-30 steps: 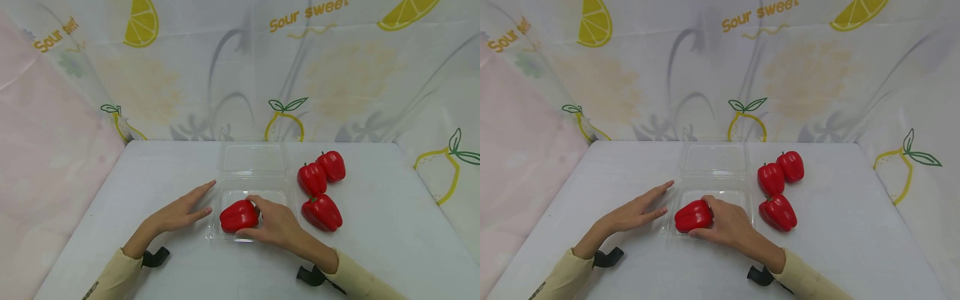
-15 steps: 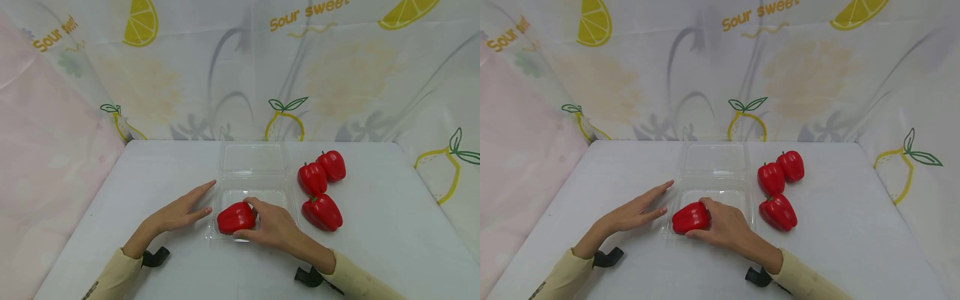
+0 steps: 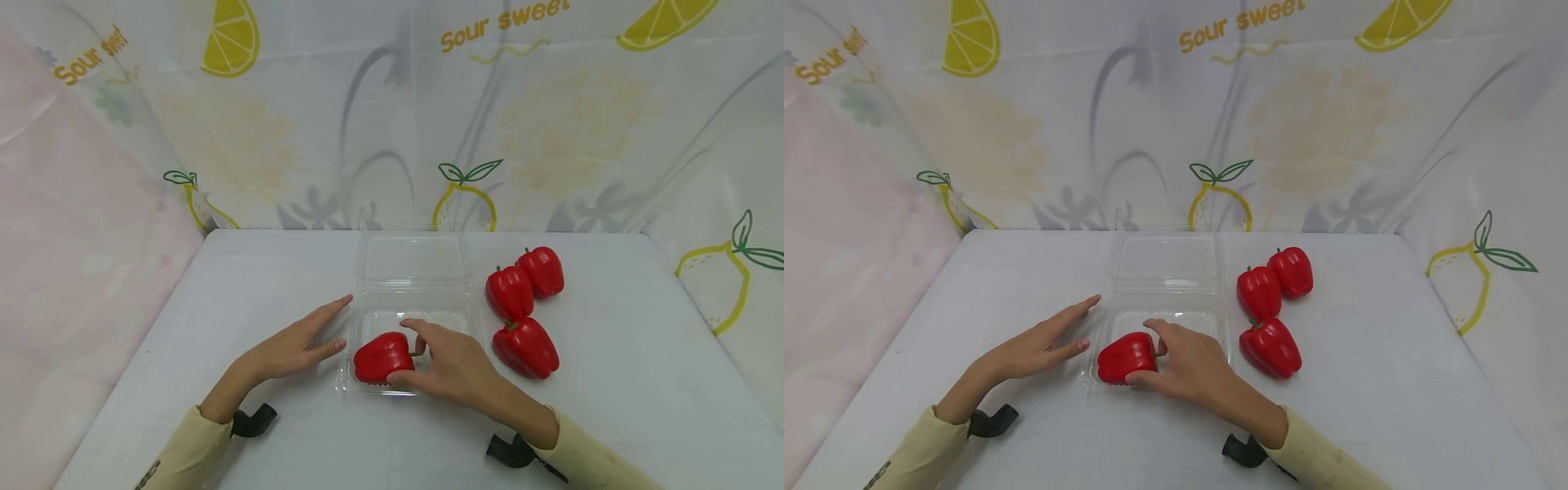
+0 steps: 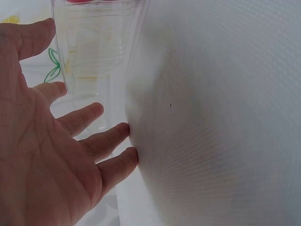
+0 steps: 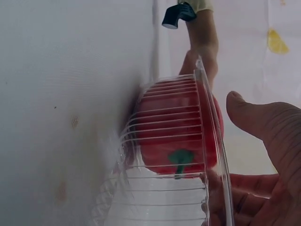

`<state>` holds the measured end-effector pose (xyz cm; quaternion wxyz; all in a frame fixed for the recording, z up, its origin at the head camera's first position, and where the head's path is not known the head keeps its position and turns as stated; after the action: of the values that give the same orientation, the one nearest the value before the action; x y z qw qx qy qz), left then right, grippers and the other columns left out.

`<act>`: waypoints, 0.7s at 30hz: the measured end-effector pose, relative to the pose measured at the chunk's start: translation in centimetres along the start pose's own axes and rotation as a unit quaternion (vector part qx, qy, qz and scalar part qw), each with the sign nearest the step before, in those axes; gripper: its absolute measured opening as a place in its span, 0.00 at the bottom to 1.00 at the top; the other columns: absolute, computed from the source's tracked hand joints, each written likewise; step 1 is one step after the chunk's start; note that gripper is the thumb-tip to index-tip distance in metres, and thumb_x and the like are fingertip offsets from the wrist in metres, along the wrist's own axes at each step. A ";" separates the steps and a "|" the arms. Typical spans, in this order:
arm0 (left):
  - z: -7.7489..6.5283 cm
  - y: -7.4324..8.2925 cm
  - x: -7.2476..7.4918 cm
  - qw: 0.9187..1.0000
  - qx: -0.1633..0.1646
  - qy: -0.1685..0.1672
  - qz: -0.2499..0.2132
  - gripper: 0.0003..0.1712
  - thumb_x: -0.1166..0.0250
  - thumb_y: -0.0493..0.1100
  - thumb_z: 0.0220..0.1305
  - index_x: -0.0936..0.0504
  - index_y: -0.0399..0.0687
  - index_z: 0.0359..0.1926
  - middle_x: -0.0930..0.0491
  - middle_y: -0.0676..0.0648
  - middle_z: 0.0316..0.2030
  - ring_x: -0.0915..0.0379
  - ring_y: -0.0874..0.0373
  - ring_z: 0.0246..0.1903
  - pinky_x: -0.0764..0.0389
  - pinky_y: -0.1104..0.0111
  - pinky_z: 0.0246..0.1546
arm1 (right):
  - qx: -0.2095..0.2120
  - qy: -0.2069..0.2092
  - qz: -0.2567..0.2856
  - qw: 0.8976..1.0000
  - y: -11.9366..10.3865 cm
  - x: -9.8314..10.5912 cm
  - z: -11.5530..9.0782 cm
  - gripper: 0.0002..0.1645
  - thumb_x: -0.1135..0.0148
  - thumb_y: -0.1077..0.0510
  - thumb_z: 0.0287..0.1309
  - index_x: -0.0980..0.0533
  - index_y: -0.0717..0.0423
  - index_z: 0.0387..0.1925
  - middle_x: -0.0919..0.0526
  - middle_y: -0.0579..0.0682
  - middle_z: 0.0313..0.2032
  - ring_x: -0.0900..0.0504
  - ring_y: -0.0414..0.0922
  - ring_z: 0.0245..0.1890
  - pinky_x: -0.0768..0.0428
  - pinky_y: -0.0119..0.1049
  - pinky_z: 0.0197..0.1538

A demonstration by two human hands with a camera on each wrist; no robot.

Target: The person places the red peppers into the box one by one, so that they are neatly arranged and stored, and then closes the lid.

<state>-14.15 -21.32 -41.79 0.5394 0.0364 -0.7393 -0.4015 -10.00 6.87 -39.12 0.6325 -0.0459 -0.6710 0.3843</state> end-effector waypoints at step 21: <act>0.0 -0.1 -0.1 1.000 0.001 0.001 0.004 0.45 0.42 0.62 0.67 0.52 0.65 0.78 0.47 0.52 0.75 0.51 0.50 0.73 0.39 0.43 0.66 | -0.036 0.066 -0.038 0.996 3.1 4.6 -1.7 0.43 0.19 0.40 0.38 0.24 0.46 0.58 0.21 0.40 0.34 0.29 0.35 0.24 0.27 0.29 0.22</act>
<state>-14.16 -21.30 -41.94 0.5413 0.0348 -0.7396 -0.3985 -10.78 12.35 -37.33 0.6875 -0.0682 -0.6423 0.3319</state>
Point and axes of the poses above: each hand's wrist, its own z-axis towards the middle knuckle, its own x-axis out of the back of the hand, y = z × x, the point moved 2 cm from there along z, towards the middle knuckle
